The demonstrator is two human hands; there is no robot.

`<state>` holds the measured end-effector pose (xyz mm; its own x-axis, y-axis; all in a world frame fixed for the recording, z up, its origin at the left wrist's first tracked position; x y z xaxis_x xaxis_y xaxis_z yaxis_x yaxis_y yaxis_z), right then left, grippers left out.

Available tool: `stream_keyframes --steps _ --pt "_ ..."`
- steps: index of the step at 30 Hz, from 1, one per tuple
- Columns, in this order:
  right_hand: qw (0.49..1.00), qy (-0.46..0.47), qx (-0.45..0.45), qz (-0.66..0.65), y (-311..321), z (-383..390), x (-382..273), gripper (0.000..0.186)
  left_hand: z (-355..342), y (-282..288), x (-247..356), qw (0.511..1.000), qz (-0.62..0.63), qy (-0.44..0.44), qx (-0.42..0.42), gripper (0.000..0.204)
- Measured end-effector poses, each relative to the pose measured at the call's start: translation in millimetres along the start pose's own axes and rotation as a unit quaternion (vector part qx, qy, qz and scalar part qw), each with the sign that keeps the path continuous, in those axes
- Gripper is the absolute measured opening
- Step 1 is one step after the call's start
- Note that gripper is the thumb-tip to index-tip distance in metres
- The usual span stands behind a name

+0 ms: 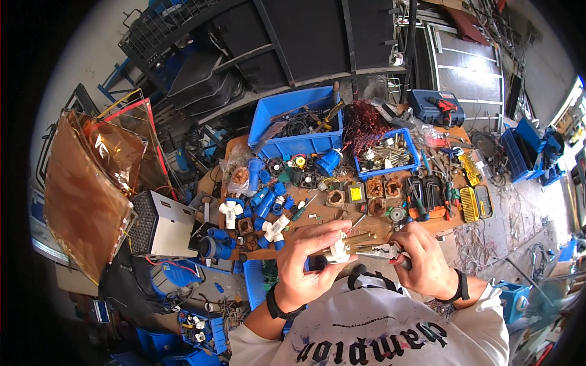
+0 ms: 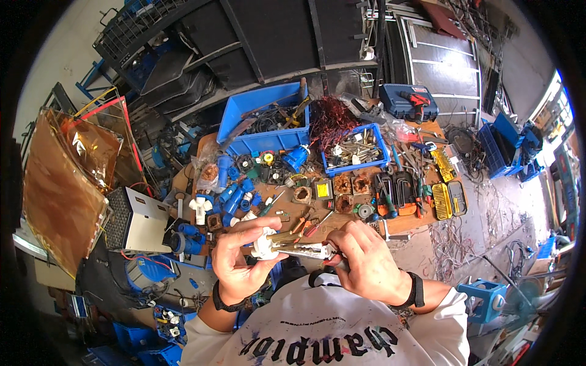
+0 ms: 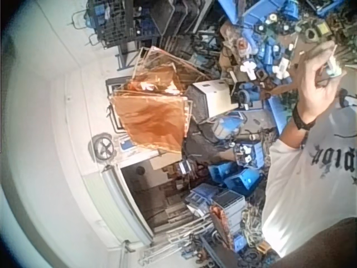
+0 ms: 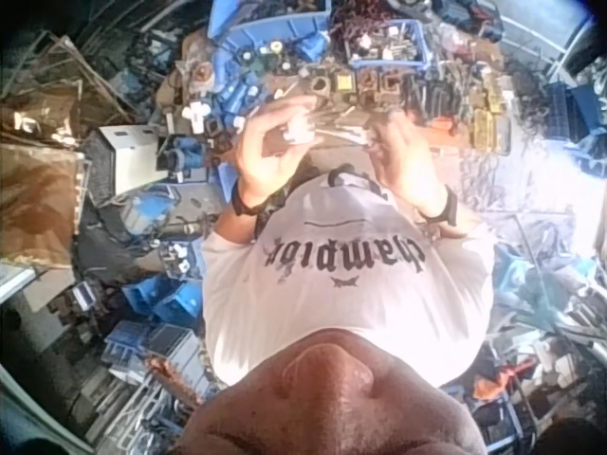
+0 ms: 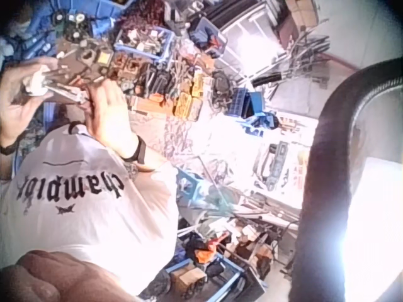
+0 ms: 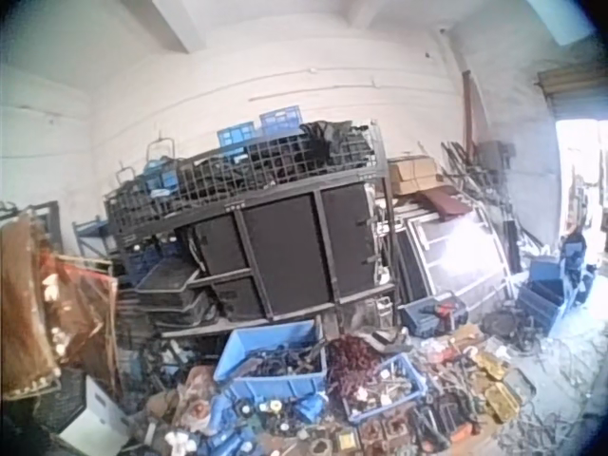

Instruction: The person uses a screwdriver and pliers to manipulate a small white electrical component with internal metal contacts. They repeatedly tighten and loosen screws, probe the interior, and adjust the component's orientation while holding it in their left hand.

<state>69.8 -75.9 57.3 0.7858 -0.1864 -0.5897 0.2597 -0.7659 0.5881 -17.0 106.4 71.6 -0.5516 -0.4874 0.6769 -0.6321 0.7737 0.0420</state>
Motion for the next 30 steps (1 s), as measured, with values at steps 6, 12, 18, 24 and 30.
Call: stream_keyframes --steps 6,12,18,24,30 --pt "1.000 -0.003 -0.001 0.001 0 0 2 0.043 1 -2 -3 1.000 -0.010 -0.023 -0.003 0.054" --pt "1.000 0.003 -0.005 0.016 3 -1 1 0.041 2 -5 -5 0.999 0.009 0.027 -0.022 0.052" --pt "0.996 -0.073 -0.044 -0.006 3 -4 2 0.034 8 -4 -13 0.990 -0.024 0.128 -0.044 0.049" --pt "0.977 -0.182 -0.069 -0.083 5 2 10 0.028 4 16 -25 0.968 0.061 0.229 0.081 0.043" --pt "0.762 -0.446 -0.097 -0.459 13 9 16 0.034 -3 11 -26 0.913 0.185 0.354 0.080 0.037"
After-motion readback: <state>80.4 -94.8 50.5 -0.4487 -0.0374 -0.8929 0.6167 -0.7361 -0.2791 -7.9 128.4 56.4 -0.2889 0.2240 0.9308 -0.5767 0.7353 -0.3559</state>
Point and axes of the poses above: each hand's wrist, its own z-axis away from the middle knuckle, its own y-axis out of the back of the hand, x = y × z, the point moved 5 cm from there along -z, towards the middle knuckle, and after that the axes turned 14 degrees about x, right-handed, at the moved point
